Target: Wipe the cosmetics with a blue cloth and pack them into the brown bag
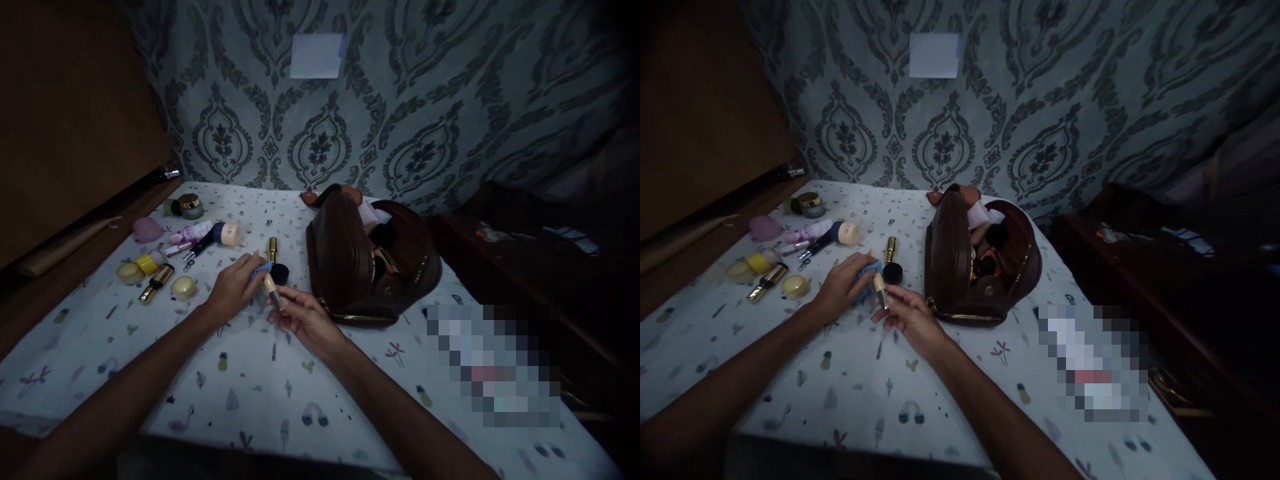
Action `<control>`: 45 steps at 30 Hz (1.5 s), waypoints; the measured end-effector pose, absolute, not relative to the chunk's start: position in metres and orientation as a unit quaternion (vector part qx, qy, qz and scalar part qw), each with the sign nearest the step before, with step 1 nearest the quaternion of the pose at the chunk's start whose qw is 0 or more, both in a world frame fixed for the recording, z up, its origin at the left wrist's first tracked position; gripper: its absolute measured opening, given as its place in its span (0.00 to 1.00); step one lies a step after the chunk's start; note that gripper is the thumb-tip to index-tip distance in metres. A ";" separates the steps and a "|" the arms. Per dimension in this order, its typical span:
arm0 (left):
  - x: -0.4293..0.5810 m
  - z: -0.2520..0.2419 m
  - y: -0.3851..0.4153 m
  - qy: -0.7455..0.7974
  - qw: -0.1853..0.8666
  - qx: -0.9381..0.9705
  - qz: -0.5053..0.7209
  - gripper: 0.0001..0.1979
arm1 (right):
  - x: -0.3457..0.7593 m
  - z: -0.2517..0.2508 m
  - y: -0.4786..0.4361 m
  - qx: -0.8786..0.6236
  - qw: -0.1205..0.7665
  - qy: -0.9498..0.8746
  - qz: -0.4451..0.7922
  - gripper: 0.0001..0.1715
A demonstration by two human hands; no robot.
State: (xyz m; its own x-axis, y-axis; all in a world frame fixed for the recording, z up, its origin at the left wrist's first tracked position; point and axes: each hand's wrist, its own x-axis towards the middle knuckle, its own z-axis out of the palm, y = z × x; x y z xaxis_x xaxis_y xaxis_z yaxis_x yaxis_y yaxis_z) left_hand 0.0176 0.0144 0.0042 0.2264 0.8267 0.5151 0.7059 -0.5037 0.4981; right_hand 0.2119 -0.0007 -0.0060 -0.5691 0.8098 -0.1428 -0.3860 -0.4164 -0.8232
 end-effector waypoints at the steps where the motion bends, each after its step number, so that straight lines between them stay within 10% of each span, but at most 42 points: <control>1: 0.016 0.005 0.016 0.503 0.085 0.765 0.394 0.12 | 0.212 -0.006 -0.001 -0.269 0.370 -0.393 0.798 0.20; 14: 0.012 0.008 0.026 0.535 0.388 0.527 0.534 0.17 | 0.211 -0.002 -0.003 -0.265 0.353 -0.372 0.817 0.21; 45: 0.028 0.005 0.023 0.456 0.560 0.427 0.545 0.27 | 0.206 -0.015 -0.004 -0.291 0.418 -0.433 0.743 0.28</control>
